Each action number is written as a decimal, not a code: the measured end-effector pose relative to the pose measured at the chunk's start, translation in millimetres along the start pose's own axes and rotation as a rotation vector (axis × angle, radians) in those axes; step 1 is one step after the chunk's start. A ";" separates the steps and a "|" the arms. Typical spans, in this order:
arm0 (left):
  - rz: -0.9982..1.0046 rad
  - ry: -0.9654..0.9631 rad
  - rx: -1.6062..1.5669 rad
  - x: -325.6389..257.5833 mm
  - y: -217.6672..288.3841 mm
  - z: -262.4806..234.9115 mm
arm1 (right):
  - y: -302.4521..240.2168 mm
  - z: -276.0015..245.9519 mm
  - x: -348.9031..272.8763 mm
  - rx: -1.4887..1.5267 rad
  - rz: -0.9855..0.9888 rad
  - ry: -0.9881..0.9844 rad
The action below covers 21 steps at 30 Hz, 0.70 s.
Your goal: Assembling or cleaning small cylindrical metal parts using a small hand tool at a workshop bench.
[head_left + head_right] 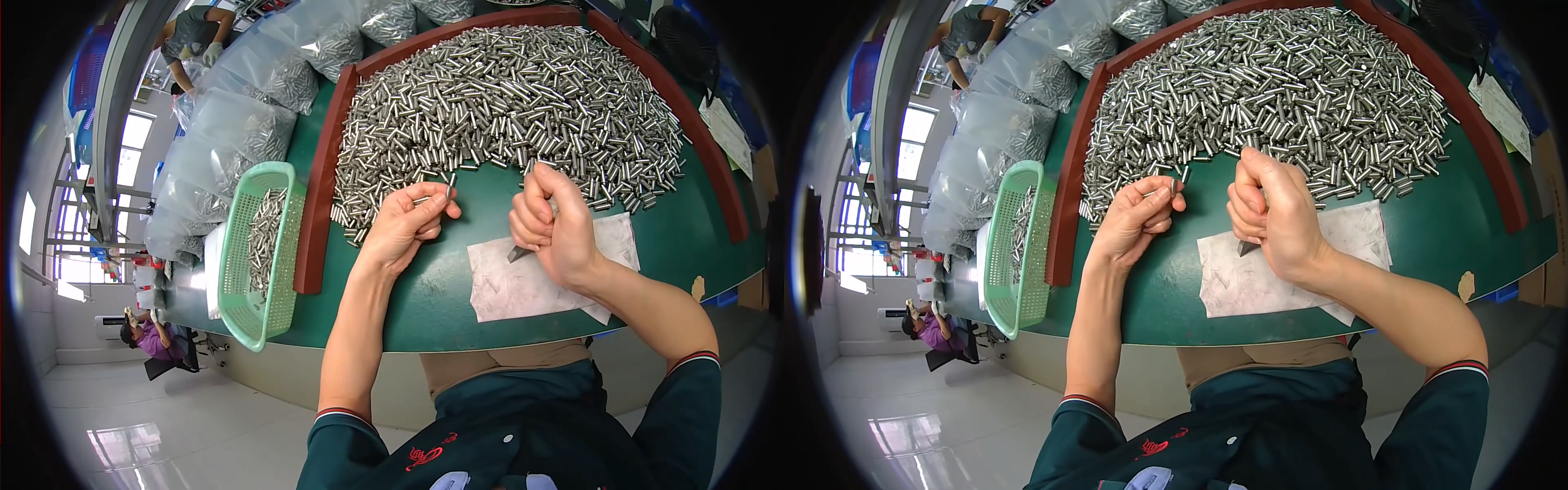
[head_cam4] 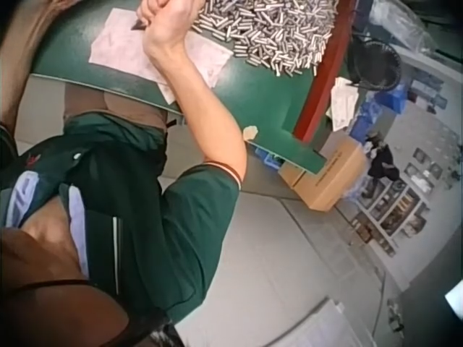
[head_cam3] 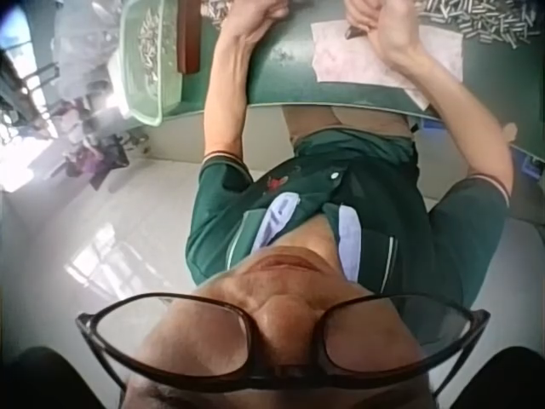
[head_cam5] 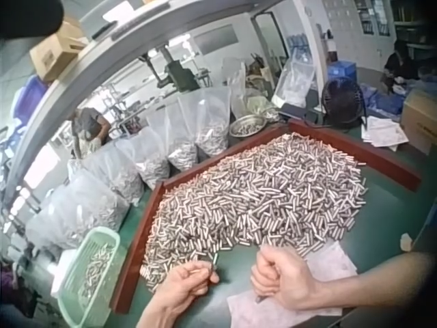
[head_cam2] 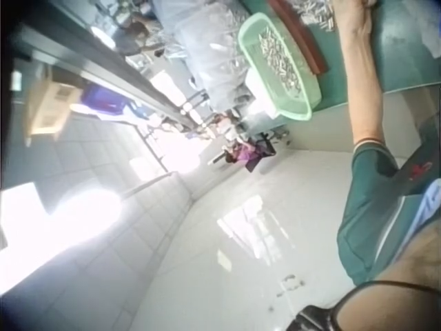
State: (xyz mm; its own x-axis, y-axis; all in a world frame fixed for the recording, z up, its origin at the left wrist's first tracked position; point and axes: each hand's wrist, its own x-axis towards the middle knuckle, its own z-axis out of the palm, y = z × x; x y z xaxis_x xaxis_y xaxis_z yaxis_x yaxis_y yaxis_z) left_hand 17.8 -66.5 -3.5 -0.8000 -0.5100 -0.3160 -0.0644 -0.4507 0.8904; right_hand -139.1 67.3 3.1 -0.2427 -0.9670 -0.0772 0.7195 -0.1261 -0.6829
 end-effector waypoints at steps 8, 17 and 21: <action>0.183 0.038 0.868 -23.3 -7.6 41.4 | -1.3 -0.4 -1.2 0.028 -0.065 -0.020; 0.254 0.087 1.113 -25.6 -18.1 54.2 | 6.6 1.8 -4.3 -0.023 -0.134 -0.019; 0.212 0.080 1.084 -25.6 -18.5 54.6 | 9.2 1.1 -3.5 -0.006 -0.153 -0.020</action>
State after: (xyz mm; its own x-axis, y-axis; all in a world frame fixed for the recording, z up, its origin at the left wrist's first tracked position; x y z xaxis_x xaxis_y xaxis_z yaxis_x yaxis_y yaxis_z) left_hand 6.9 -5.1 6.1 -0.8183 -0.5643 -0.1090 -0.4502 0.5115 0.7319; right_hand -130.9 69.2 -2.1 -0.3363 -0.9408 0.0430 0.6708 -0.2714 -0.6902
